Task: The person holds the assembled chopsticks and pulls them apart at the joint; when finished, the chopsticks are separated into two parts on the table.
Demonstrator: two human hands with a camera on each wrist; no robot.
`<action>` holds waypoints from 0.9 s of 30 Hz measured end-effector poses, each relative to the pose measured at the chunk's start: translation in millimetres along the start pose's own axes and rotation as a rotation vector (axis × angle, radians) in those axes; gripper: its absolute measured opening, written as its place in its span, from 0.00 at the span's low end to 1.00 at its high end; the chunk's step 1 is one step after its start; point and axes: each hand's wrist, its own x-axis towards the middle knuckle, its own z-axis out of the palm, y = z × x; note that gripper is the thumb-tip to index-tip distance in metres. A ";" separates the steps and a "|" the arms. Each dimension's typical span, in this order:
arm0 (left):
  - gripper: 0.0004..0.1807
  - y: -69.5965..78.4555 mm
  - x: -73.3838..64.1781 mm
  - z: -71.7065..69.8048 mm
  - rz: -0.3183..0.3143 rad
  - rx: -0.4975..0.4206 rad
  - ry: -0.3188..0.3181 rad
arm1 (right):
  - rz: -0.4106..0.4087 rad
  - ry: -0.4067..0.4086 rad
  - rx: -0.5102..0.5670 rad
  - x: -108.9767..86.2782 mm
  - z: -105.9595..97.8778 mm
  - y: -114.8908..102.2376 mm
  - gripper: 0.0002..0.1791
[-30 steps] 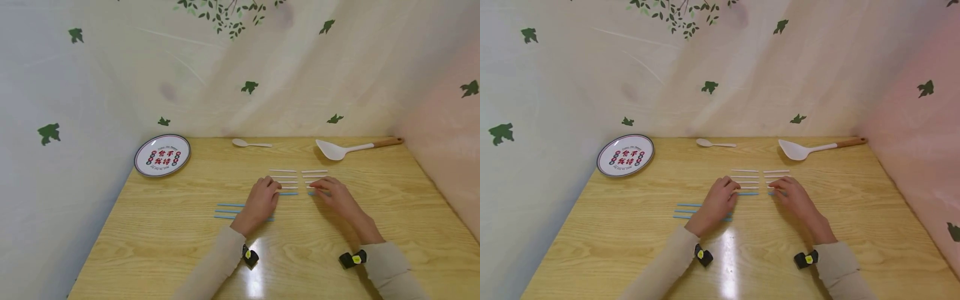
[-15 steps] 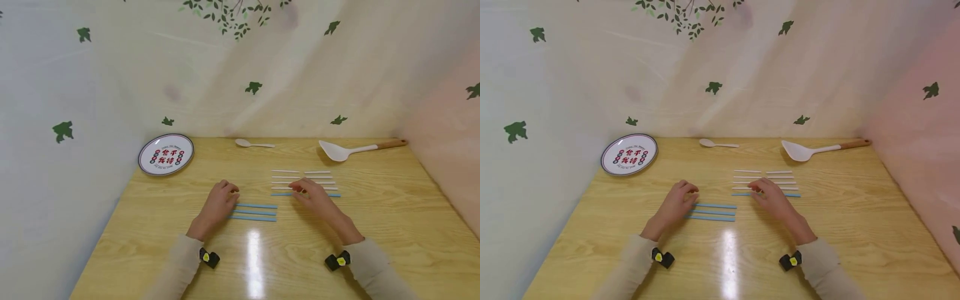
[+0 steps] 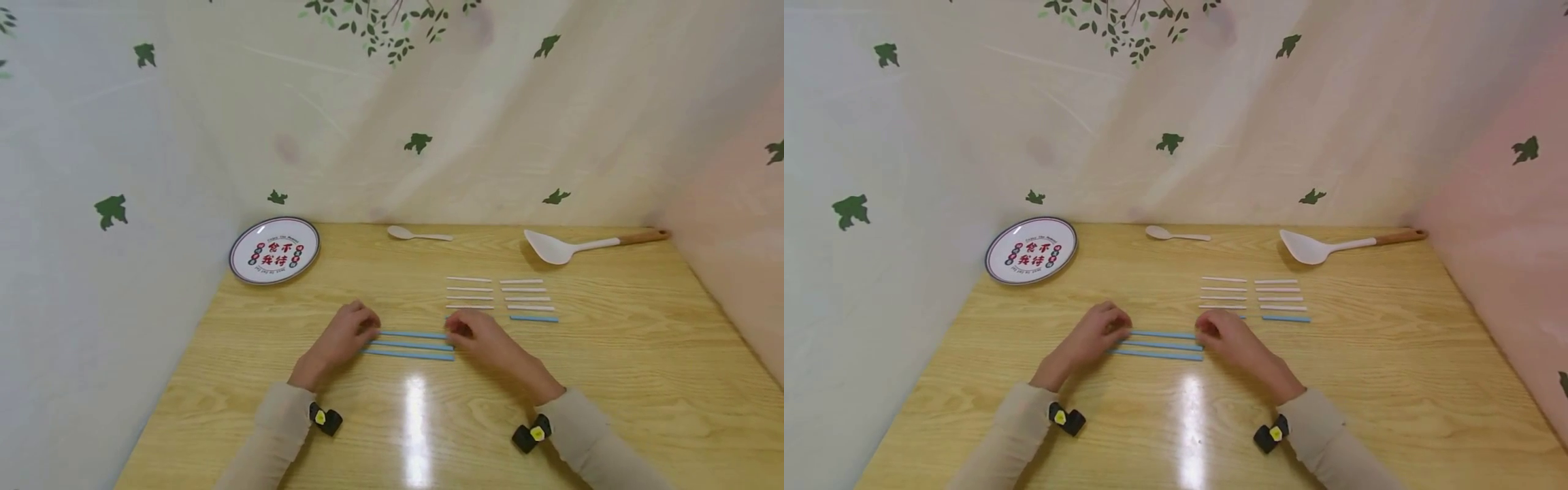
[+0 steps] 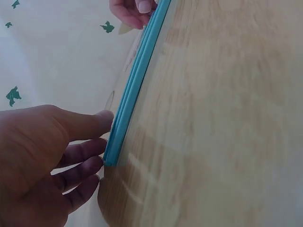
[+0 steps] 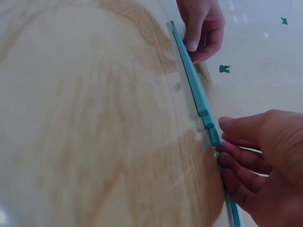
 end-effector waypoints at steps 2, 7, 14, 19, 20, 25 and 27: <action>0.04 2.2 1.4 1.6 0.009 0.007 -0.001 | -0.005 -0.013 -0.020 0.2 1.1 -0.1 0.06; 0.02 5.7 4.8 6.5 0.001 0.009 -0.001 | -0.005 -0.030 -0.067 1.5 3.4 -0.9 0.03; 0.03 11.5 7.5 5.7 -0.025 -0.010 -0.023 | 0.020 -0.021 -0.087 -0.3 2.0 -4.2 0.03; 0.01 14.5 13.1 -0.5 -0.027 -0.084 -0.064 | 0.024 0.041 -0.091 -1.3 -3.2 -8.4 0.04; 0.02 16.0 14.8 -2.0 -0.026 -0.087 -0.076 | 0.009 0.058 -0.102 -1.0 -4.1 -9.1 0.04; 0.07 28.0 22.0 -6.1 0.063 -0.031 -0.159 | -0.094 0.118 -0.157 2.8 -7.0 -13.7 0.03; 0.07 33.0 24.3 -5.6 0.091 -0.001 -0.178 | -0.123 0.130 -0.180 4.3 -7.6 -15.7 0.04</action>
